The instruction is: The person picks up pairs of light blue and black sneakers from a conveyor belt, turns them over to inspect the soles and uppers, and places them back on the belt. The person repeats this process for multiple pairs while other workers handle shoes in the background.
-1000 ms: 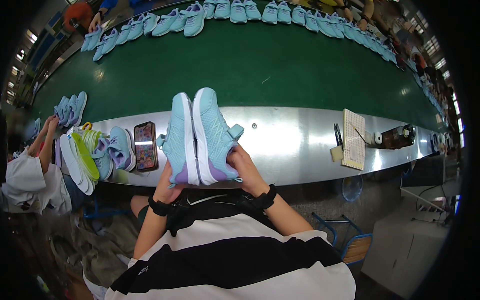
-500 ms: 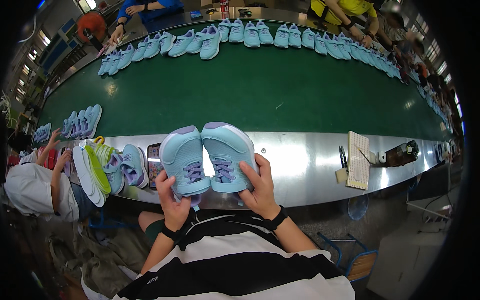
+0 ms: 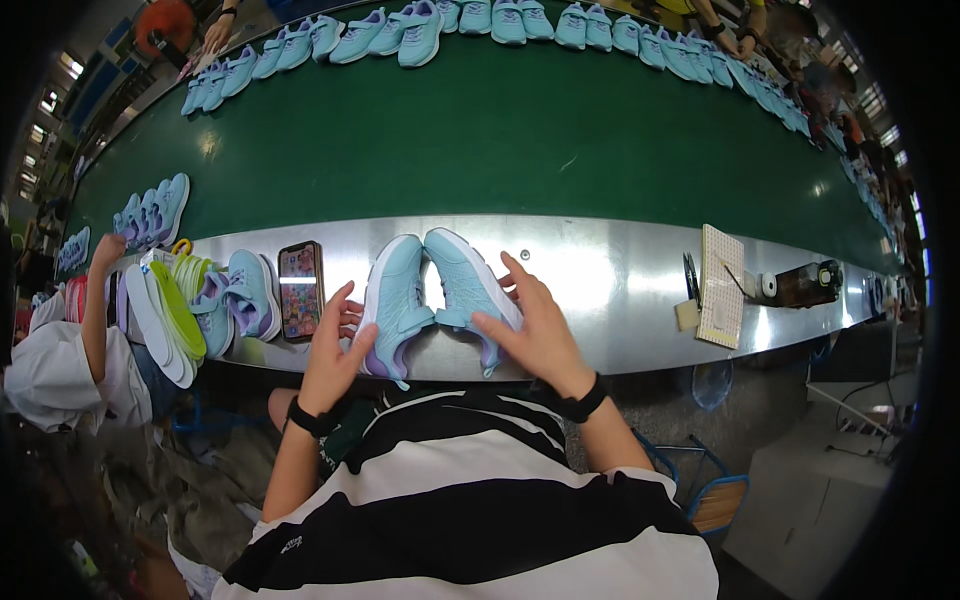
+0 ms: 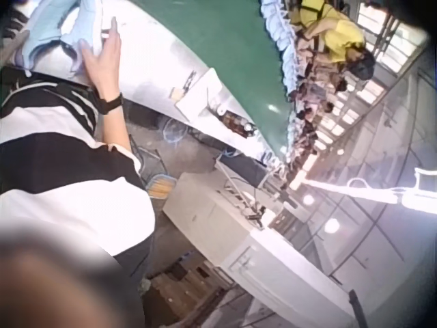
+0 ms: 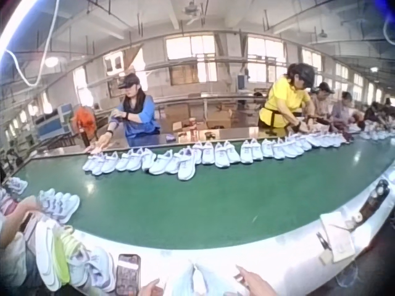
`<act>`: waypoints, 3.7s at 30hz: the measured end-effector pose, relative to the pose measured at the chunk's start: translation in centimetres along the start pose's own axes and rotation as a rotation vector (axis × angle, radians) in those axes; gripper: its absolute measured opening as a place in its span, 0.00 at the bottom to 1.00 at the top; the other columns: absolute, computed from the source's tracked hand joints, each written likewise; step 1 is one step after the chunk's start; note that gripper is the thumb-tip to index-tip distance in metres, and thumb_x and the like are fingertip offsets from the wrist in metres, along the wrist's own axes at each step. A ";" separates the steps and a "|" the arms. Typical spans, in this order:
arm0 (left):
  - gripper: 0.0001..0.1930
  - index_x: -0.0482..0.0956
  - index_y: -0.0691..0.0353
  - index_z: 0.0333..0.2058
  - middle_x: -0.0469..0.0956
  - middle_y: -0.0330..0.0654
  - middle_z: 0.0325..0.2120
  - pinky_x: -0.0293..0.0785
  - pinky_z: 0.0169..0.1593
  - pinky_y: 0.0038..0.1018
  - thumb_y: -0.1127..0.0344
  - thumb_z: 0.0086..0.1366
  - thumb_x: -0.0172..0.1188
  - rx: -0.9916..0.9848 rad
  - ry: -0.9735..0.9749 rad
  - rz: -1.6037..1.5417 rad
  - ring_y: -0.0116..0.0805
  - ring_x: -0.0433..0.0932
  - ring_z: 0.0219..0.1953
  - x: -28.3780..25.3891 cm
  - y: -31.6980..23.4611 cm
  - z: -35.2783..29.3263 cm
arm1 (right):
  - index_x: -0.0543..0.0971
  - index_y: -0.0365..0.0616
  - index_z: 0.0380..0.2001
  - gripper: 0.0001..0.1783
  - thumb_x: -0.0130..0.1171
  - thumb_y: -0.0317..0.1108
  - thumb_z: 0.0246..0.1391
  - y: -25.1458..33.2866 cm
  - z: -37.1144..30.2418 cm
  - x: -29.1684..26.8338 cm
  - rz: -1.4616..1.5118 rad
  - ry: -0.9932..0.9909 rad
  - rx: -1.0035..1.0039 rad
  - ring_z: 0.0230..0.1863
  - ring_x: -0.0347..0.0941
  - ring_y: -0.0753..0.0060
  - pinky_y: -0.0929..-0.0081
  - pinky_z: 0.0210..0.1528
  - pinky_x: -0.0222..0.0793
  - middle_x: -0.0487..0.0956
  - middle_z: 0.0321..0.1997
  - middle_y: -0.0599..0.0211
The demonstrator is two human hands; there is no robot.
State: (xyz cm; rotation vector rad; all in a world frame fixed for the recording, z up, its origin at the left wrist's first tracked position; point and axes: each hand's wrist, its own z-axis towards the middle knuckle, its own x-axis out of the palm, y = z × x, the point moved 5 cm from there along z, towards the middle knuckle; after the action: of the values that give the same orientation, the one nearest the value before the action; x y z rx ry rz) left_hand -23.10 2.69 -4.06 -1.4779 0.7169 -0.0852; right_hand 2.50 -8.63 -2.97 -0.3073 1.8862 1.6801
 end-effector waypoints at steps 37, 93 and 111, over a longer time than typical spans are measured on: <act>0.27 0.63 0.71 0.61 0.70 0.47 0.55 0.59 0.62 0.28 0.54 0.74 0.42 0.270 -0.157 -0.415 0.33 0.67 0.56 0.2 -4.9 -1.0 | 0.65 0.37 0.61 0.34 0.53 0.54 0.64 2.9 0.4 3.2 1.063 -0.141 -0.188 0.58 0.66 0.75 0.74 0.62 0.61 0.71 0.58 0.64; 0.12 0.82 0.67 0.30 0.79 0.47 0.21 0.72 0.27 0.30 0.64 0.50 0.68 0.268 -0.355 0.598 0.38 0.78 0.22 -4.8 -20.4 2.6 | 0.82 0.45 0.43 0.19 0.70 0.38 0.46 -8.7 -2.3 -6.8 0.118 -0.080 -0.249 0.55 0.69 0.56 0.62 0.59 0.63 0.76 0.52 0.59; 0.14 0.80 0.52 0.45 0.82 0.46 0.39 0.75 0.46 0.44 0.58 0.61 0.57 0.673 -1.212 1.009 0.51 0.79 0.46 -44.6 -27.7 32.7 | 0.83 0.48 0.41 0.12 0.64 0.34 0.52 -5.7 -0.3 -5.0 -0.116 -0.024 -0.171 0.58 0.70 0.54 0.59 0.60 0.59 0.78 0.53 0.61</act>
State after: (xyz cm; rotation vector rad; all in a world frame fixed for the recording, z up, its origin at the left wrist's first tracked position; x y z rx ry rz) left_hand -32.38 48.66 36.30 -0.2277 0.2693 1.1358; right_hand 9.43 -10.97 -4.83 -0.4546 1.6774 1.7607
